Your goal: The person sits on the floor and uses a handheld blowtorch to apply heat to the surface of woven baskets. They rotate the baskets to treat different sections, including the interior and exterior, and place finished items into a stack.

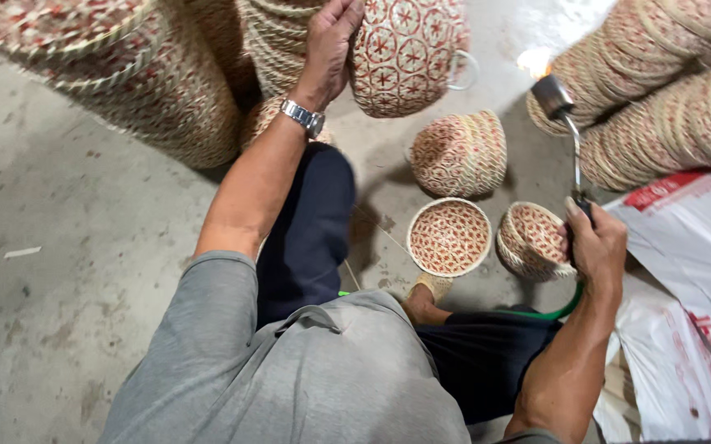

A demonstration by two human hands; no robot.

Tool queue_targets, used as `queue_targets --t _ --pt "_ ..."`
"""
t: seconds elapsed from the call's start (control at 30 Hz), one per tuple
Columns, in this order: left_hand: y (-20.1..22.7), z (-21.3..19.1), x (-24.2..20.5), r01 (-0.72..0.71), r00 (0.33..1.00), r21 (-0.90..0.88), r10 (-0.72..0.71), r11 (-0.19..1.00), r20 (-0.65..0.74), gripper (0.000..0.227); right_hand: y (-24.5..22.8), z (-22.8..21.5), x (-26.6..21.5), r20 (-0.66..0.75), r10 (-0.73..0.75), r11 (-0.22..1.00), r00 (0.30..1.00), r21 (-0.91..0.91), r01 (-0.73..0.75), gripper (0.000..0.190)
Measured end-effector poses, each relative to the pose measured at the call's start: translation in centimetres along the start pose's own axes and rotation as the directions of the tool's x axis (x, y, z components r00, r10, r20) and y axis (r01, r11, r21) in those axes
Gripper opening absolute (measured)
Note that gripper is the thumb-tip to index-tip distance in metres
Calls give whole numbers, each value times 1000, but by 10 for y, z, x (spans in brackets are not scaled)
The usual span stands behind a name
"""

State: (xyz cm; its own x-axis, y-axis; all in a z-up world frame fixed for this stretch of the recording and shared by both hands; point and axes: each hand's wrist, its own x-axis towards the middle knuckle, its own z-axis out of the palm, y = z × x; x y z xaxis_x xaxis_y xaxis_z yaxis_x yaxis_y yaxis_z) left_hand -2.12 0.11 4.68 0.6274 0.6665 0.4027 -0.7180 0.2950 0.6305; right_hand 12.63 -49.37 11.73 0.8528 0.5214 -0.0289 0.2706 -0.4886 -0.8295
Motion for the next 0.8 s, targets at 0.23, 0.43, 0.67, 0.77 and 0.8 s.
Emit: queue_targets --t 0.23,0.43,0.67,0.77,0.8 --pt "18 -49 -58 -142 987 -172 127 975 -99 29 21 -2 0 17 -8 999 1000 44 8 34" --pt "27 -133 -139 -201 921 -92 156 975 -358 42 19 -2 -8 24 -26 1000 999 6 26 32" --pt "-10 -215 -207 -190 540 -83 34 978 -841 44 15 5 -4 70 -33 999 997 -6 33 31" --pt "-35 -241 -216 -311 556 -70 122 948 -822 42 22 9 0 89 -25 1000 996 -2 25 30" --pt "-41 -249 -218 -305 532 -76 104 949 -840 40 23 10 2 95 -22 1000 995 -1 22 30"
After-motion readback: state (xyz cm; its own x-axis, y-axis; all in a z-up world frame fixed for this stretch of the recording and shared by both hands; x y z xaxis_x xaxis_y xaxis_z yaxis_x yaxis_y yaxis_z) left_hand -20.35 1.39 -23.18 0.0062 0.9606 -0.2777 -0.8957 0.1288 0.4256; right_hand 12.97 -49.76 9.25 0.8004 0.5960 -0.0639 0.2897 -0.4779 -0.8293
